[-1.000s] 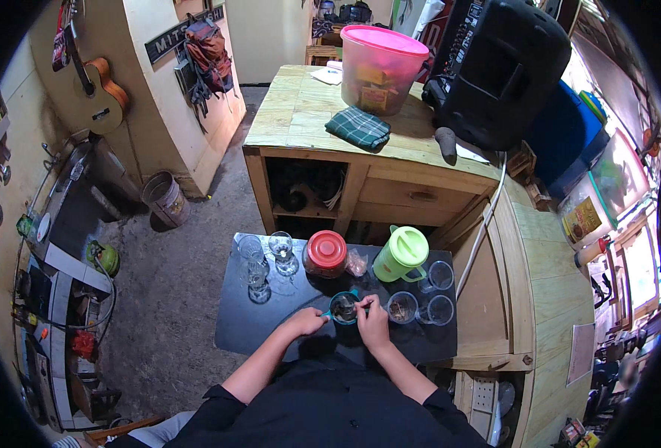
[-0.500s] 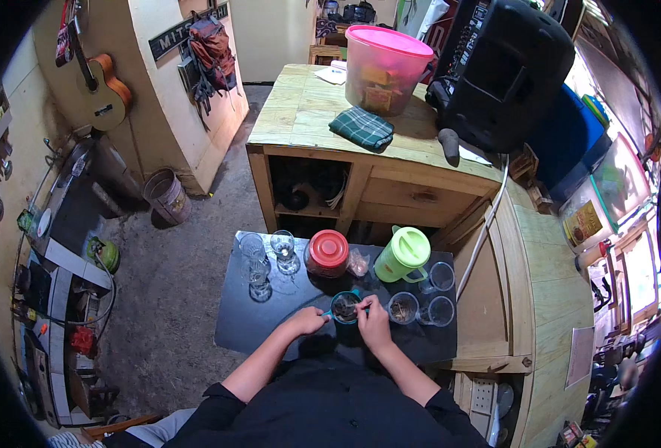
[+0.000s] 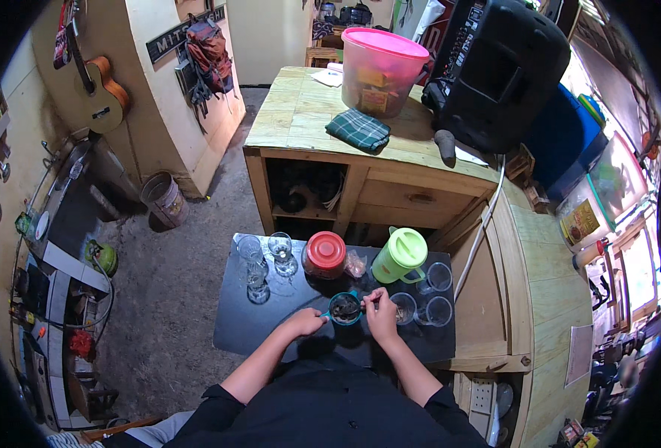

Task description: The recorder is mixing various powders and liquids into multiple small cups using a spoon in a prep area.

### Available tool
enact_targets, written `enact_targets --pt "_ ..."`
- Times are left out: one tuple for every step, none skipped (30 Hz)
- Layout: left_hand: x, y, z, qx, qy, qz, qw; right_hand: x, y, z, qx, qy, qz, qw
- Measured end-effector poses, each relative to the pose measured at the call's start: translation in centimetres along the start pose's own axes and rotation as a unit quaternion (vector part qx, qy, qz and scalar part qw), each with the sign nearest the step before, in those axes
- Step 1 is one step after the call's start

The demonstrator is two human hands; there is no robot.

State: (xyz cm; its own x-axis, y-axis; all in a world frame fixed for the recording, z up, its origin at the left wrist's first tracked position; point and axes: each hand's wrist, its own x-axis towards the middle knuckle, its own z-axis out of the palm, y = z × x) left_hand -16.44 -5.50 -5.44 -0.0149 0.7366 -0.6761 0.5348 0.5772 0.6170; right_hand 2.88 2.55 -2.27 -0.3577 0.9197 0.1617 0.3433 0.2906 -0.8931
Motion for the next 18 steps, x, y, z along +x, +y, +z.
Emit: enact_targets --pt "-0.1 0.2 0.0 0.000 0.000 0.000 1.000 -0.2 -0.3 -0.1 0.015 0.010 0.001 1.000" --pt "-0.1 0.3 0.0 0.003 0.001 0.003 1.000 -0.6 -1.1 -0.2 -0.011 -0.012 0.017 1.000" --pt "-0.2 0.5 -0.1 0.005 0.001 0.005 1.000 -1.3 -0.2 0.3 -0.060 -0.024 -0.013 0.998" --pt "-0.1 0.4 0.0 0.005 0.000 0.006 1.000 -1.7 0.1 0.7 -0.091 -0.011 -0.061 0.994" --pt "0.0 0.3 0.0 0.016 0.009 0.010 1.000 -2.0 0.4 1.0 -0.121 0.002 -0.110 0.987" --pt "0.0 0.2 0.1 0.026 0.019 0.014 0.999 -1.8 0.7 0.9 -0.122 0.003 -0.109 0.987" --pt "-0.1 0.4 0.0 0.027 0.018 0.014 0.999 -1.1 0.6 0.9 -0.101 0.001 -0.076 0.992" --pt "-0.3 0.5 -0.1 0.022 0.015 0.012 1.000 -0.5 0.5 0.9 -0.080 -0.001 -0.044 0.996" --pt "-0.4 0.6 -0.2 0.017 0.012 0.010 1.000 -0.1 0.4 0.7 -0.081 0.000 -0.044 0.996" --pt "-0.4 0.6 -0.2 0.016 0.014 0.010 1.000 0.5 0.3 0.5 -0.051 0.000 -0.008 0.999" --pt "-0.4 0.5 -0.1 0.010 0.013 0.009 1.000 0.9 0.2 0.4 -0.022 0.000 0.027 0.999" --pt "-0.4 0.5 -0.1 0.002 0.012 0.008 1.000 1.0 0.3 0.6 -0.022 -0.001 0.026 0.999" --pt "-0.4 0.3 0.0 0.002 0.012 0.008 1.000 0.8 0.4 1.0 -0.037 0.004 0.012 0.999" --pt "-0.2 0.3 0.1 0.004 0.020 0.015 1.000 0.5 0.7 1.4 -0.053 0.008 -0.001 0.999" --pt "-0.1 0.2 0.3 0.006 0.028 0.021 0.999 0.2 1.0 1.9 -0.068 0.013 -0.013 0.997" --pt "-0.2 0.3 0.2 0.006 0.028 0.021 0.999 -0.3 0.9 2.5 -0.099 0.029 -0.030 0.994" --pt "-0.3 0.4 0.2 0.011 0.027 0.018 0.999 -0.4 1.1 2.5 -0.099 0.029 -0.029 0.994" --pt "-0.3 0.6 0.1 0.017 0.027 0.015 0.999 -0.2 1.2 2.3 -0.088 0.023 -0.022 0.996"
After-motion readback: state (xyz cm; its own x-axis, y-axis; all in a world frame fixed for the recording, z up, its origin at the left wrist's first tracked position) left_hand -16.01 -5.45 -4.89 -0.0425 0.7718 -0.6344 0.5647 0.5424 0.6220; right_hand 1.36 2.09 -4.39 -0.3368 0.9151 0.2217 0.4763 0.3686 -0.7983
